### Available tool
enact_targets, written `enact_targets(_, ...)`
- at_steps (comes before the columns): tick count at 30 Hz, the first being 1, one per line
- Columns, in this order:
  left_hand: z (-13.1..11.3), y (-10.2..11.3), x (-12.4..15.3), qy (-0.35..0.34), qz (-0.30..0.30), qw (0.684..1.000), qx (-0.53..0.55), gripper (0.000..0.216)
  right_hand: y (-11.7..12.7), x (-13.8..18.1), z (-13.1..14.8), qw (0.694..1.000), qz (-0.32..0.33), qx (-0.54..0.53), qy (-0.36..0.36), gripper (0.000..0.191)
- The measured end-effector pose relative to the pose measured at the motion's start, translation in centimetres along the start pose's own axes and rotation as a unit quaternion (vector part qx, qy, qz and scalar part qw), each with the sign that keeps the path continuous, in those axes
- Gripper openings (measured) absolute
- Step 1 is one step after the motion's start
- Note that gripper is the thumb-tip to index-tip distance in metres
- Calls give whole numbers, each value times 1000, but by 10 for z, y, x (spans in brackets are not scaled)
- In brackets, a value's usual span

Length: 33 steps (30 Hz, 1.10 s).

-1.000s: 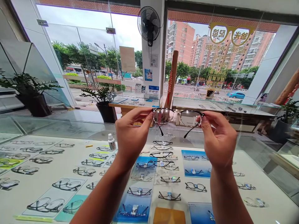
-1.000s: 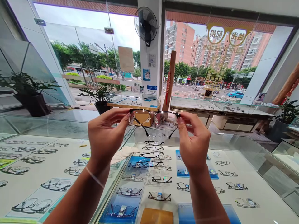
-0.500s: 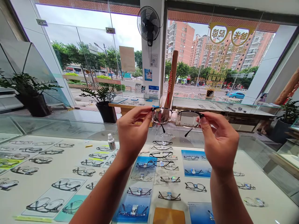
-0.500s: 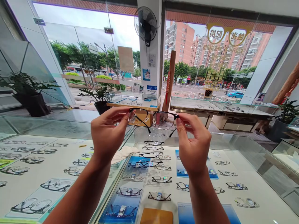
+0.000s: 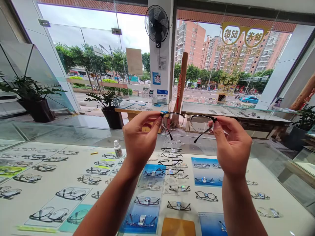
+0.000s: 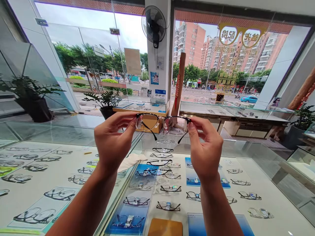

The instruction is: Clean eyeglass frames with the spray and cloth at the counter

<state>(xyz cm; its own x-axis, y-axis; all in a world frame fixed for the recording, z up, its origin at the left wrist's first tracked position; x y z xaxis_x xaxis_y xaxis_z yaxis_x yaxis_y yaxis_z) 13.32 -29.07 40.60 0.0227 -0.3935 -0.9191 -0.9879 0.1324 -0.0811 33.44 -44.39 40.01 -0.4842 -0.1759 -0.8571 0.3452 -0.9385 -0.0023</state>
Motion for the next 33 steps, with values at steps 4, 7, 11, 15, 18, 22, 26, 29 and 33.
enact_targets(4,-1,0,0,-1,5,1000,-9,11,-2,-1,-4,1000,10,-6,-13,17)
enact_targets(7,3,-3,0,-1,13,1000,-9,11,-7,-3,-14,998,25,-34,-39,21)
enact_targets(11,7,-6,0,-27,15,1000,-5,10,-13,-7,-31,993,49,-67,-87,28)
enact_targets(15,4,-8,-1,-83,16,996,-19,11,-14,-9,-39,991,37,-72,-108,34)
enact_targets(18,2,-8,-1,-103,15,994,-35,11,-15,-9,-41,988,38,-86,-126,38)
enact_targets(22,4,-8,-2,-102,17,994,-43,11,-21,-7,-41,976,65,-134,-158,41)
enact_targets(26,6,-10,-2,-117,34,992,-38,10,-25,-8,-41,966,90,-165,-176,41)
enact_targets(29,7,-11,-3,-119,43,991,-30,9,-26,-9,-43,955,101,-194,-201,38)
enact_targets(33,10,-14,-4,-93,66,993,-14,9,-27,-10,-45,936,123,-236,-231,32)
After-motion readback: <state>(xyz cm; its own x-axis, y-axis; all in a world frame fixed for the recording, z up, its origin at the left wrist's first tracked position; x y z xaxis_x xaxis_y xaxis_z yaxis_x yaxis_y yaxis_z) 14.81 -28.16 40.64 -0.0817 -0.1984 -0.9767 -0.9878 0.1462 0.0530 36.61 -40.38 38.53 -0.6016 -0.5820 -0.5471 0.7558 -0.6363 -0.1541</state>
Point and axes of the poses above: each hand's wrist, its own x-axis away from the middle knuckle, its own y-axis out of the back of the hand, z = x × y, the point moved 4 cm from there along -x, towards the middle knuckle, and after that the axes turned 10 degrees about x, right-handed, at the moved point
